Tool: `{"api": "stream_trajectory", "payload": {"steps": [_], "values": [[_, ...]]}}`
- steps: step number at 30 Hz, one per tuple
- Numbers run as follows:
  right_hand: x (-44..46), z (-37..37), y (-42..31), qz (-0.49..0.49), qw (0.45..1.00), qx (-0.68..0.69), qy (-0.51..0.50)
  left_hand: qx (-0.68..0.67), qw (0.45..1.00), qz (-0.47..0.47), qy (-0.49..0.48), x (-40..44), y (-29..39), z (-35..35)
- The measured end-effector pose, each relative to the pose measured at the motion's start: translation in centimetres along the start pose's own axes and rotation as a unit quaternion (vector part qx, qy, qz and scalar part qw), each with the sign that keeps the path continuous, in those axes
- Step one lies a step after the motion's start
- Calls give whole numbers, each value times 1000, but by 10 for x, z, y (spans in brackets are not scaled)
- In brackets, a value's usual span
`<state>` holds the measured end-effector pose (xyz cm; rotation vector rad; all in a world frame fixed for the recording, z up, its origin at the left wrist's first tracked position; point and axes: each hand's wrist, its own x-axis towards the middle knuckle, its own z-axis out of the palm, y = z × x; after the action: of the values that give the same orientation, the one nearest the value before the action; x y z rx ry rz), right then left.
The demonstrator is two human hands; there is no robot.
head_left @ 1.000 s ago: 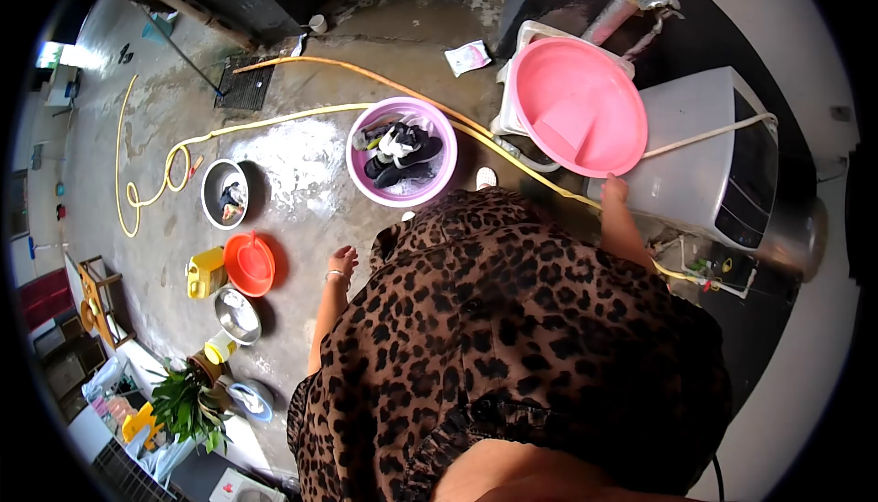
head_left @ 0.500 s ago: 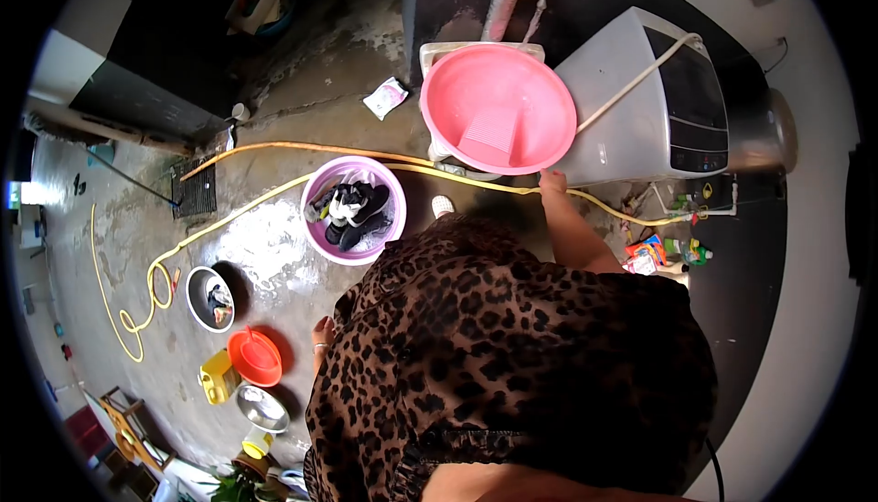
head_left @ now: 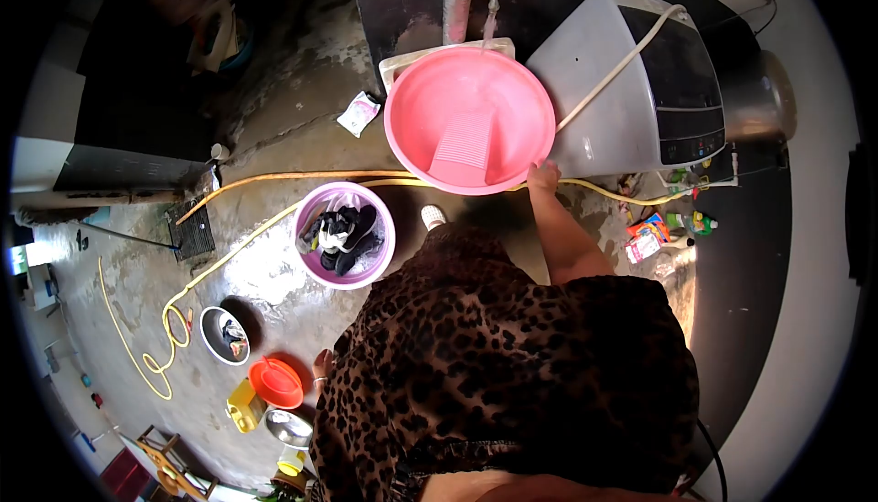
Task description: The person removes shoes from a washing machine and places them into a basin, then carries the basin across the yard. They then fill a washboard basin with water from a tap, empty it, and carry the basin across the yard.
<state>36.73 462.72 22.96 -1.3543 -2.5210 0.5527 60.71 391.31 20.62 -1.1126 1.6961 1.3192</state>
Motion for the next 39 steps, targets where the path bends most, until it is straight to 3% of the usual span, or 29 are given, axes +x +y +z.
{"api": "stream_trajectory", "payload": {"steps": [2, 4, 6, 8, 13, 16, 19, 23, 24, 26, 27, 28, 29, 31, 32, 34, 37, 39], "values": [[16, -15, -39, -16, 995, 79, 54, 10, 1000, 6, -8, 0, 13, 3], [26, -69, -112, -80, 976, 201, 15, 21, 999, 18, -17, -3, 28, 6], [59, -109, -179, -244, 952, 173, 67, 31, 999, 35, -17, -7, 56, 21], [114, -118, -231, -369, 907, 171, 112, 44, 997, 55, 21, -37, 126, 65], [179, -132, -320, -473, 871, -15, 134, 64, 994, 80, 26, -50, 200, 113], [188, -135, -343, -429, 892, -131, 59, 83, 991, 108, 19, -47, 216, 132], [171, -157, -358, -376, 912, -159, -40, 118, 984, 129, 16, -47, 229, 150], [172, -159, -346, -327, 924, 115, -164, 191, 967, 167, -7, -43, 260, 182], [186, -141, -332, -272, 891, 291, -219, 212, 960, 182, -18, -45, 277, 196], [210, -106, -302, -193, 854, 450, -178, 250, 935, 250, -35, -21, 294, 218], [222, -80, -275, -193, 892, 387, -133, 267, 915, 301, -43, -2, 294, 228], [235, -44, -241, -163, 924, 320, -129, 262, 920, 287, -52, 4, 306, 242], [244, -7, -201, -178, 968, 136, -117, 255, 925, 275, -60, 9, 322, 262], [234, 16, -153, -158, 955, -131, -215, 247, 925, 273, -90, 9, 360, 297], [238, 39, -122, -148, 946, -193, -213, 284, 911, 290, -71, 30, 362, 311], [240, 58, -85, -149, 941, -265, -151, 316, 896, 309, -33, 62, 363, 337], [255, 77, -61, -17, 942, -230, -245, 300, 905, 301, -2, 93, 373, 369], [269, 90, -47, -18, 953, -179, -243, 275, 921, 276, -19, 103, 383, 383]]}}
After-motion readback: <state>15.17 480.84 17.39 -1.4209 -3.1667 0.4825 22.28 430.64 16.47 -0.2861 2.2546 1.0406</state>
